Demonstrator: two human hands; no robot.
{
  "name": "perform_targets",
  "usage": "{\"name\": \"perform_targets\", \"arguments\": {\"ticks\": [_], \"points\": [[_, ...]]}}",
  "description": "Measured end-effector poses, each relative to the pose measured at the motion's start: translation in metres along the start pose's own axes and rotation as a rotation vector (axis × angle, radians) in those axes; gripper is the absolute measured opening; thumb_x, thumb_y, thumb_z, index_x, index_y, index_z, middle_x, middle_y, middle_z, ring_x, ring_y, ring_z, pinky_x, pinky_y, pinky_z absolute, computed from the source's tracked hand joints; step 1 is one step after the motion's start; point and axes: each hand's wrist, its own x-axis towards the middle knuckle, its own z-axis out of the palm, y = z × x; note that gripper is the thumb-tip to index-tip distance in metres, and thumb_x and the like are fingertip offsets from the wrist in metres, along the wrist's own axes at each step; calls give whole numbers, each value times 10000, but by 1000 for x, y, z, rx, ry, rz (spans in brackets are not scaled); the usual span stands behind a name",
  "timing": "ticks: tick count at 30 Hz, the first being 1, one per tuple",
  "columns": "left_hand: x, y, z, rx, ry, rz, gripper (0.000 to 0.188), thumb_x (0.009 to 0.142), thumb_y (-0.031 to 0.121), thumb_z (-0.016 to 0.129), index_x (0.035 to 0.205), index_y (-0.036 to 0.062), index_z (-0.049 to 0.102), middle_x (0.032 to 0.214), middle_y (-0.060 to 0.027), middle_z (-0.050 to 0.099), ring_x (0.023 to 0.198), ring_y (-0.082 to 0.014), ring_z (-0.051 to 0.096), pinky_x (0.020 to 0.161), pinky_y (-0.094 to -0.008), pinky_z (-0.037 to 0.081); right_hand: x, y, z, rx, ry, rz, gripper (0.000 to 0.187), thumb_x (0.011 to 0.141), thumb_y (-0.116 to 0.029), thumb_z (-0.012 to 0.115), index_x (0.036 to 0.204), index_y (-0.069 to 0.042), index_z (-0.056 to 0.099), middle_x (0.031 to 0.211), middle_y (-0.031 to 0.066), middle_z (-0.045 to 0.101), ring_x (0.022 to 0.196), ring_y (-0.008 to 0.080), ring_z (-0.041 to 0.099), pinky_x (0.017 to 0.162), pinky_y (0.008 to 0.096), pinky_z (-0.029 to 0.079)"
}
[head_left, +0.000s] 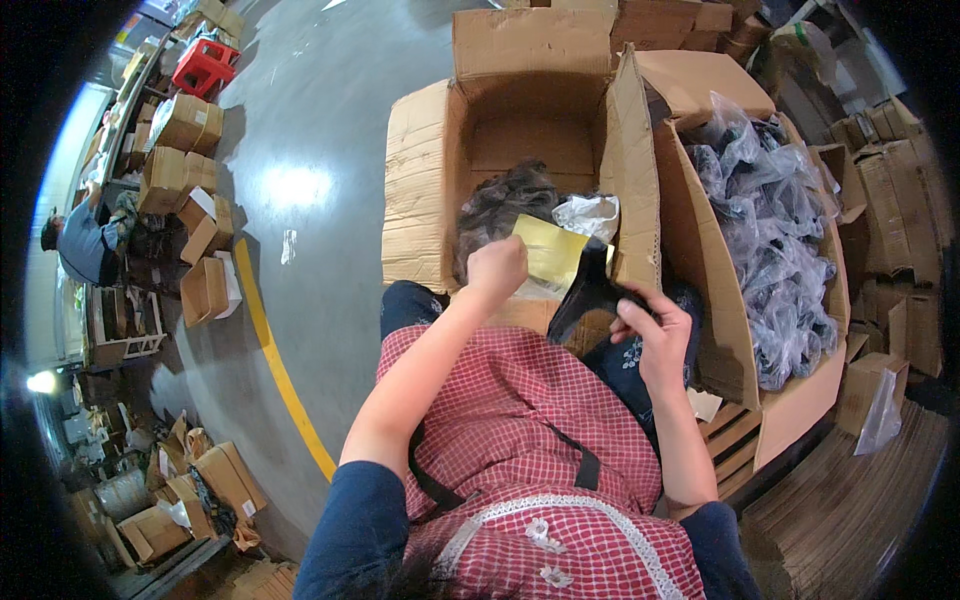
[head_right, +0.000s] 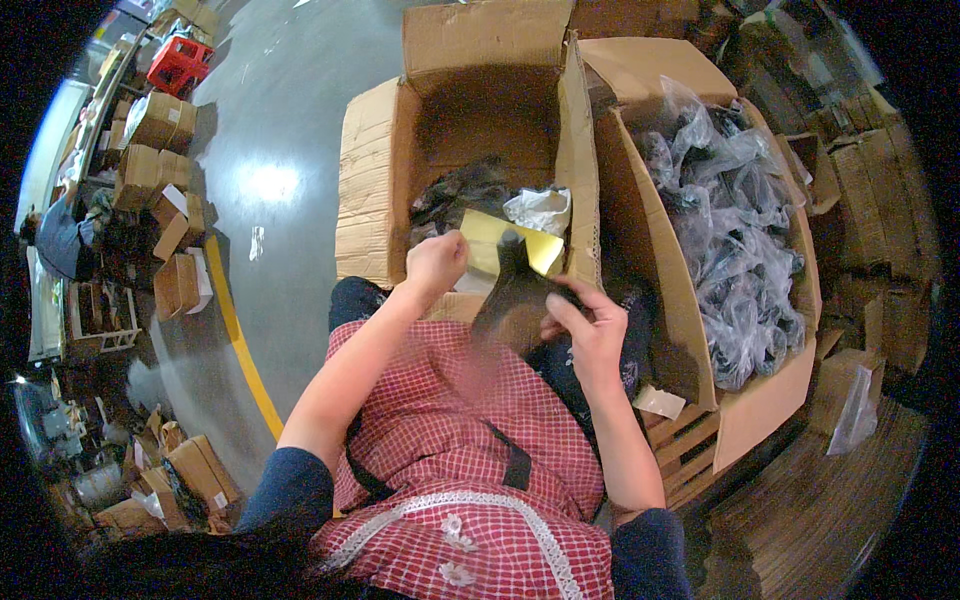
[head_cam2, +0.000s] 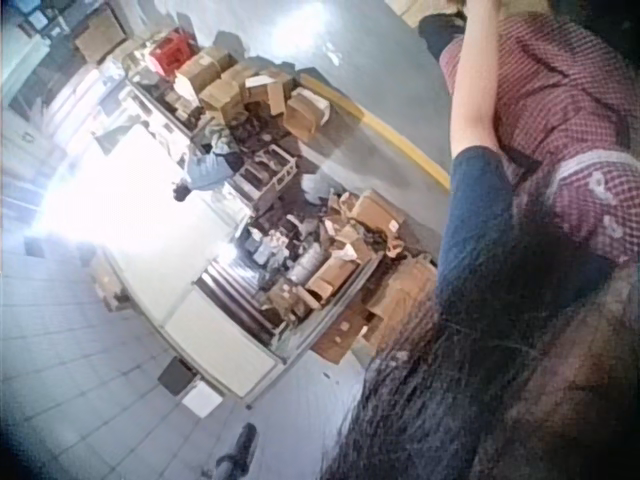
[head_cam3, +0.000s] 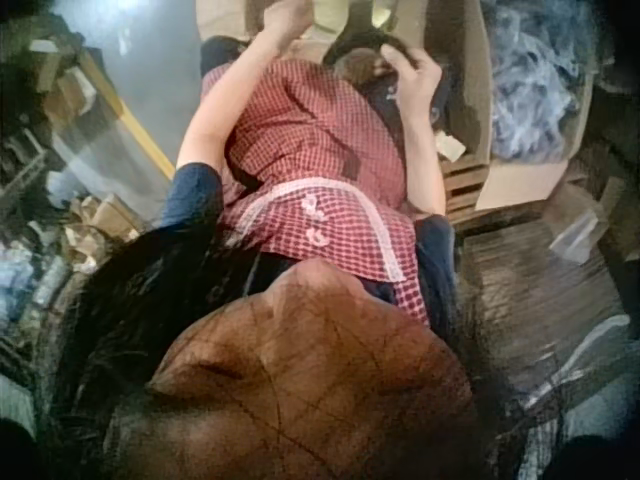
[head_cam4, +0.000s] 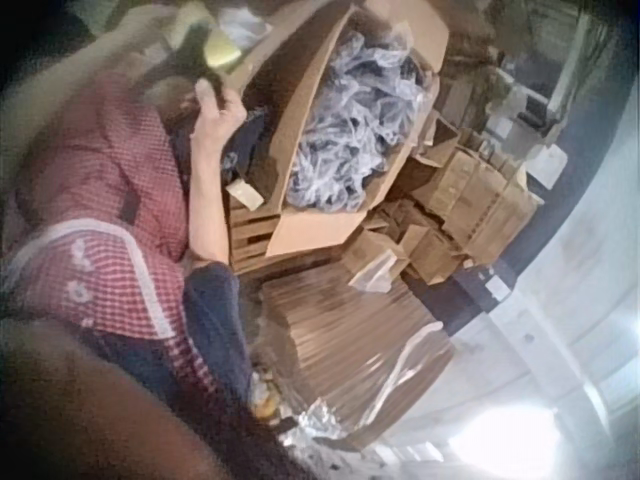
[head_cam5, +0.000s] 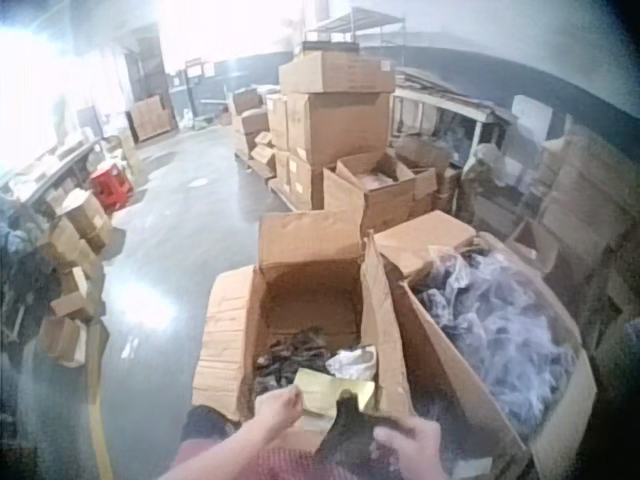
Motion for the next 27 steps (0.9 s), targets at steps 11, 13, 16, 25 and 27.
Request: {"name": "perform_targets", "arguments": {"ticks": [11, 13, 16, 25, 27], "points": [[-106, 60, -117, -643, -35, -139, 218, 925, 216, 677, 997, 20, 740, 736, -76, 693, 636, -166, 636, 578, -326, 485, -44, -42, 37, -512, 39, -724, 349, 786, 71, 701, 1124, -9, 728, 1010, 126, 703, 801, 181, 680, 749, 284, 538], [-120, 66, -135, -766, -71, -186, 215, 937, 182, 668, 1031, 1, 738, 732, 1, 682, 614, -71, 583, 540, -274, 453, -54, -50, 39, -638, 32, -881, 383, 761, 50, 726, 1138, -22, 727, 1014, 137, 700, 806, 215, 688, 732, 290, 546], [-143, 64, -153, -979, -102, -241, 231, 948, 146, 648, 1062, -38, 727, 778, 36, 668, 644, -30, 542, 544, -231, 440, -71, -53, 42, -723, -28, -924, 406, 741, 25, 744, 1142, -33, 727, 1020, 124, 702, 800, 207, 688, 700, 295, 552], [-204, 43, -176, -979, -57, -250, 261, 956, 152, 650, 1115, -44, 717, 929, -19, 731, 844, -69, 649, 734, -244, 521, -107, -43, 47, -945, -203, -836, 337, 666, -63, 768, 1002, -86, 745, 951, 93, 719, 792, 257, 699, 681, 336, 569], [-214, 45, -181, -866, -23, -196, 251, 951, 149, 651, 1109, -34, 719, 913, -38, 737, 831, -78, 657, 729, -250, 526, -116, -45, 57, -972, -288, -780, 342, 643, -45, 774, 983, -76, 745, 921, 108, 703, 841, 277, 702, 708, 349, 564]]}}
